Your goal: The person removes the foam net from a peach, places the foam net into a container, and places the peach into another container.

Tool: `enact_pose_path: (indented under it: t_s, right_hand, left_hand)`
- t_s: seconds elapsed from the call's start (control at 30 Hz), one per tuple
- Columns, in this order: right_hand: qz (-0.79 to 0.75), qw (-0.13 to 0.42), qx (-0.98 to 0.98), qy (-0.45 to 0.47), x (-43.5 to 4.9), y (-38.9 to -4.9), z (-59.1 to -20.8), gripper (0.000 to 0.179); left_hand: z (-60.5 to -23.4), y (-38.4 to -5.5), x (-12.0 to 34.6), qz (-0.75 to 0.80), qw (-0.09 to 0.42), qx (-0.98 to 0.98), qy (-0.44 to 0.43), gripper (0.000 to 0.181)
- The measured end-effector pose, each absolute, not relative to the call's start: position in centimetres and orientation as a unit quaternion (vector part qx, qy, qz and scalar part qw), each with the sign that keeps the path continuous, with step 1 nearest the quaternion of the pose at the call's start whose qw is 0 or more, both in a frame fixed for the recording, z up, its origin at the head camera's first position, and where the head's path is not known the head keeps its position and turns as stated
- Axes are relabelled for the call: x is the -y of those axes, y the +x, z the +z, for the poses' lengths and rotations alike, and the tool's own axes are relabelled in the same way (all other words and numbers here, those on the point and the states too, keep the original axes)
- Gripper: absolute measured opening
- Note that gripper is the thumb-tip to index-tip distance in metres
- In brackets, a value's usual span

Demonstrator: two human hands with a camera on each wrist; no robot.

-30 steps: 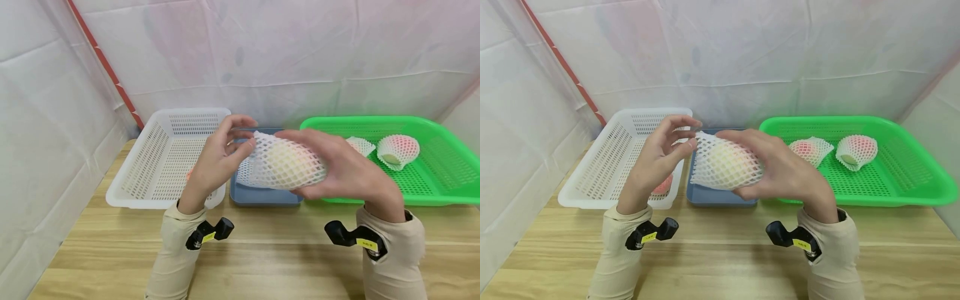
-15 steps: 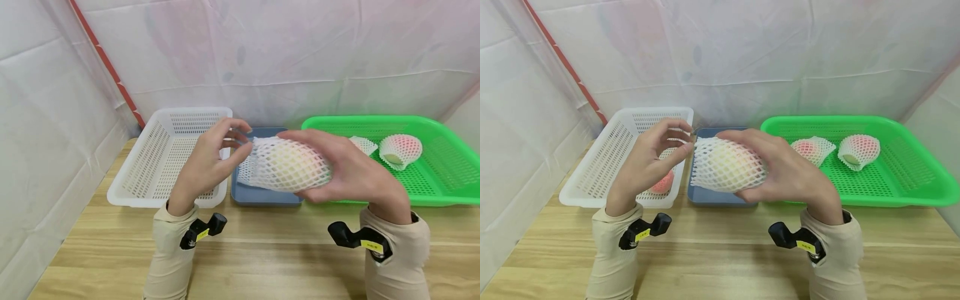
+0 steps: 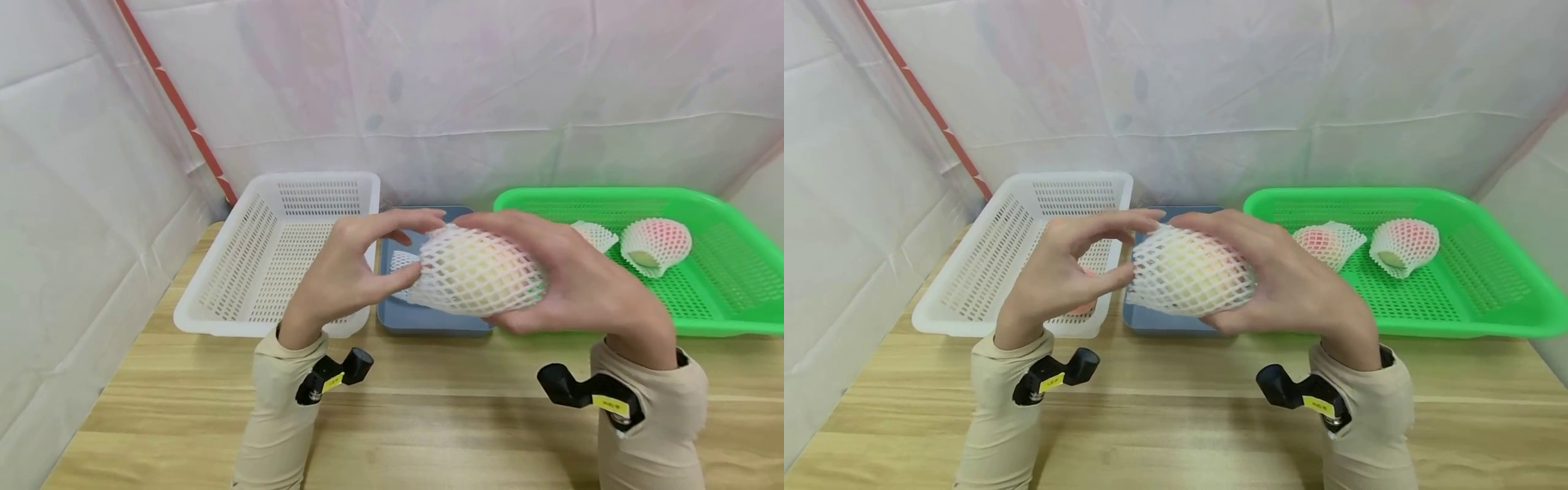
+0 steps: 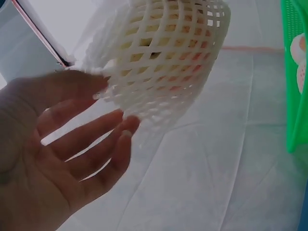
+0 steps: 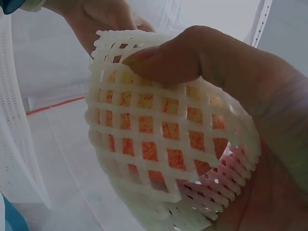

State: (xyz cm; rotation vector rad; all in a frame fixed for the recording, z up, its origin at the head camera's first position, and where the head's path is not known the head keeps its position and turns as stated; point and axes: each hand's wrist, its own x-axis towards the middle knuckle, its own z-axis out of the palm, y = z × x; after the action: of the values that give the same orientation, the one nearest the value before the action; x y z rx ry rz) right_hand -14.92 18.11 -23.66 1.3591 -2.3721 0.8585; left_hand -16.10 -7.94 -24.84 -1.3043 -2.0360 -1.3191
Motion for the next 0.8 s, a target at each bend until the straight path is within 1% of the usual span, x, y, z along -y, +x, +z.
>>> enact_pose_path:
  t_s: [0.17, 0.23, 0.33, 0.43, 0.53, 0.57, 0.8]
  right_hand:
    - [0.297, 0.129, 0.813, 0.485, -17.71, -14.98, -23.65, 0.096]
    - [0.293, 0.131, 0.812, 0.488, -17.62, -14.96, -23.66, 0.096]
    - [0.290, 0.131, 0.814, 0.486, -17.55, -14.94, -23.67, 0.097]
    - [0.291, 0.127, 0.815, 0.484, -17.52, -14.96, -23.66, 0.096]
    - [0.294, 0.128, 0.815, 0.482, -17.53, -14.98, -23.69, 0.096]
    - [0.296, 0.128, 0.815, 0.482, -17.53, -14.99, -23.71, 0.096]
    - [0.296, 0.141, 0.814, 0.479, -17.66, -15.08, -23.81, 0.101]
  left_hand:
    - [-24.88, -16.20, 7.65, -0.474, 0.253, 0.714, -0.449, 0.030]
    - [-24.94, -16.25, 7.57, -0.479, 0.274, 0.709, -0.439, 0.022]
    - [-25.02, -16.29, 7.51, -0.489, 0.286, 0.703, -0.430, 0.011]
    - [-25.05, -16.22, 7.52, -0.495, 0.268, 0.706, -0.430, 0.009]
    - [-25.11, -16.12, 7.54, -0.503, 0.243, 0.711, -0.427, 0.003]
    - [-25.12, -16.10, 7.53, -0.511, 0.234, 0.709, -0.426, 0.004]
    - [-25.00, -16.02, 7.34, -0.603, 0.151, 0.654, -0.431, 0.044]
